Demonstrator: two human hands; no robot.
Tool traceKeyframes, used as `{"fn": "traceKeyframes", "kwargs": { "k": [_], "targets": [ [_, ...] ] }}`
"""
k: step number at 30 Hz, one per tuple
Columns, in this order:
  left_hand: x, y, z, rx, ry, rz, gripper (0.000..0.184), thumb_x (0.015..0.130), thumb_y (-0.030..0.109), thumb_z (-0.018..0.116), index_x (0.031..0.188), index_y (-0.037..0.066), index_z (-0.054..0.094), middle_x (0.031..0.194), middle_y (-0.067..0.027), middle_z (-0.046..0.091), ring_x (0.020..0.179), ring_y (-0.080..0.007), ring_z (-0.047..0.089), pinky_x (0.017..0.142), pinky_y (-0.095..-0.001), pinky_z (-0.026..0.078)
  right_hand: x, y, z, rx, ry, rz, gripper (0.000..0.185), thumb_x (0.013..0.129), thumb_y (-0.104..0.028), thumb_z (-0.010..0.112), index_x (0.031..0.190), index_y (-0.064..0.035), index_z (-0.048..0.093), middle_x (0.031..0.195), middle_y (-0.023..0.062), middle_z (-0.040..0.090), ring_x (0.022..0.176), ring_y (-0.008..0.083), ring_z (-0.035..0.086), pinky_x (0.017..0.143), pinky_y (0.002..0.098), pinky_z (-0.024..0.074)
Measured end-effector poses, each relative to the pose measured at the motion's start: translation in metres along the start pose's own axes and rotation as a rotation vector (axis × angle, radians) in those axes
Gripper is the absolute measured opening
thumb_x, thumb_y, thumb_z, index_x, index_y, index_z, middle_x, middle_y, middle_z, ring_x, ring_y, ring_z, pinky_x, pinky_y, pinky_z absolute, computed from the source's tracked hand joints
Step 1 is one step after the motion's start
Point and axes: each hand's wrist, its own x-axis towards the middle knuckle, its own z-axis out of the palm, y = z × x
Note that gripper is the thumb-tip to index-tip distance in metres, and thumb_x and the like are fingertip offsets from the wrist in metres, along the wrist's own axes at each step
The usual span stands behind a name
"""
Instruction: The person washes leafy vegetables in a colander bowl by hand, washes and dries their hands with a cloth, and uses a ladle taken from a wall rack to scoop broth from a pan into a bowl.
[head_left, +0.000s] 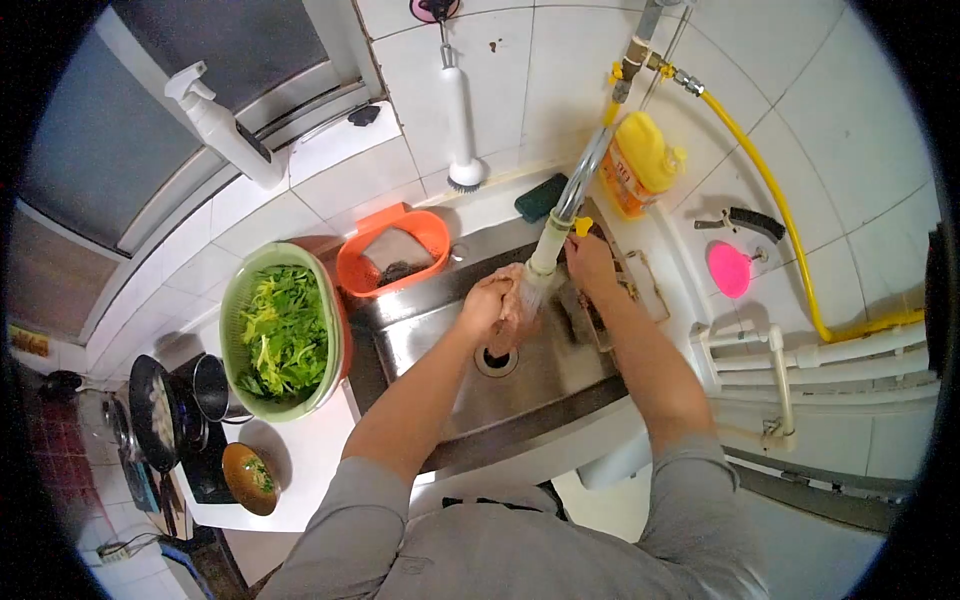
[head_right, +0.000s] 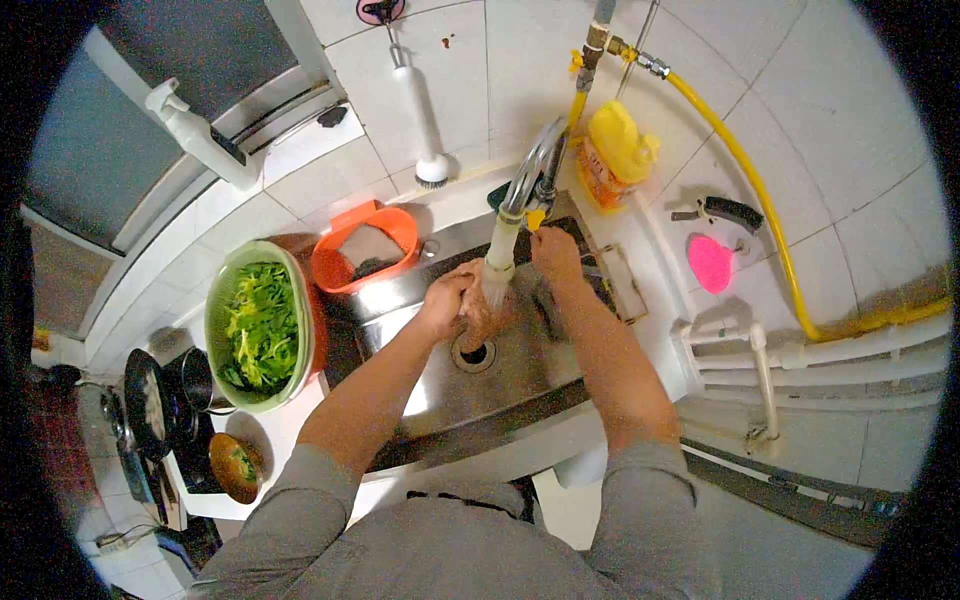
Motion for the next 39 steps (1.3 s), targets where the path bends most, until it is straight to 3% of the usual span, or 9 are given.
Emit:
{"fn": "traceKeyframes", "kwargs": {
  "k": [6,11,17,19,20,23,26,29,39],
  "targets": [
    [0.008,0.004,0.008,-0.21,-0.1,-0.186,0.028,0.087,0.009,0.046,0.114,0.009,0.055,0.086,-0.0059,0.063,0.058,-0.014,0.058,0.045,-0.0268,0.047,-0.073,0.032,0.085,0.691,-0.201,0.093,0.024,0.084,-0.007,0.051,0.105,0.0018,0.059,0.082,0.0083,0.063,0.078,0.0198,0.059,0.076,0.0315,0.046],
    [0.009,0.009,-0.003,0.289,-0.055,-0.061,0.03,0.087,0.013,0.052,0.116,0.01,0.056,0.086,-0.0045,0.062,0.061,-0.0161,0.057,0.054,-0.0288,0.049,-0.08,-0.005,0.056,0.785,-0.714,0.441,0.02,0.083,-0.007,0.054,0.101,0.0002,0.061,0.083,0.0057,0.062,0.075,0.0156,0.056,0.068,0.0304,0.0444],
    [0.005,-0.024,-0.014,0.91,0.277,0.154,0.034,0.09,0.03,0.051,0.116,0.008,0.056,0.097,-0.0107,0.062,0.086,-0.0273,0.059,0.08,-0.036,0.046,-0.084,-0.012,0.06,0.719,-0.418,0.446,0.018,0.082,-0.016,0.06,0.082,0.0011,0.065,0.071,0.0083,0.063,0.059,0.0187,0.056,0.055,0.0344,0.0447],
    [0.007,-0.053,-0.005,0.491,0.335,-0.124,0.04,0.091,0.038,0.048,0.115,0.006,0.054,0.097,-0.0121,0.062,0.088,-0.0286,0.06,0.082,-0.038,0.046,-0.096,-0.005,0.089,0.619,-0.269,0.319,0.02,0.084,-0.018,0.058,0.085,0.0009,0.064,0.076,0.0101,0.064,0.065,0.021,0.058,0.059,0.0357,0.0458],
    [0.012,-0.068,0.002,-0.031,0.307,-0.409,0.045,0.092,0.043,0.045,0.115,0.004,0.053,0.095,-0.0122,0.062,0.087,-0.0277,0.06,0.079,-0.0386,0.047,-0.102,-0.004,0.1,0.568,-0.196,0.253,0.021,0.085,-0.02,0.058,0.087,0.0008,0.063,0.079,0.011,0.065,0.067,0.0221,0.059,0.061,0.0363,0.0464],
    [0.024,-0.09,-0.007,-0.373,0.252,-0.326,0.051,0.094,0.046,0.039,0.116,0.001,0.047,0.092,-0.0116,0.062,0.085,-0.0264,0.06,0.077,-0.0408,0.046,-0.124,-0.03,0.081,0.57,-0.136,0.253,0.026,0.088,-0.024,0.055,0.098,-0.0003,0.059,0.093,0.0155,0.064,0.081,0.027,0.062,0.07,0.04,0.0473],
    [0.042,-0.099,-0.026,-0.393,0.309,-0.455,0.047,0.096,0.042,0.038,0.112,-0.001,0.047,0.091,-0.0113,0.061,0.083,-0.0247,0.059,0.069,-0.0414,0.047,-0.144,-0.066,0.048,0.765,-0.044,0.149,0.027,0.093,-0.021,0.049,0.106,0.0015,0.052,0.093,0.0125,0.058,0.086,0.0178,0.057,0.075,0.0337,0.0458],
    [0.021,-0.074,0.005,-0.382,0.552,-0.354,0.046,0.094,0.043,0.039,0.091,0.001,0.057,0.08,-0.0141,0.061,0.069,-0.0287,0.056,0.063,-0.0444,0.045,-0.145,-0.078,0.045,0.557,-0.097,0.014,0.029,0.094,-0.023,0.044,0.104,0.0022,0.052,0.093,0.0165,0.057,0.085,0.0249,0.058,0.076,0.0362,0.0459],
    [-0.008,-0.038,0.017,0.198,0.218,-0.344,0.035,0.095,0.031,0.039,0.107,0.003,0.055,0.086,-0.0108,0.06,0.07,-0.0213,0.057,0.058,-0.0386,0.045,-0.086,0.037,0.136,-0.021,-0.183,-0.02,0.022,0.081,-0.014,0.053,0.094,0.0032,0.058,0.083,0.0219,0.063,0.072,0.0399,0.059,0.067,0.0474,0.0467]
  ]
}}
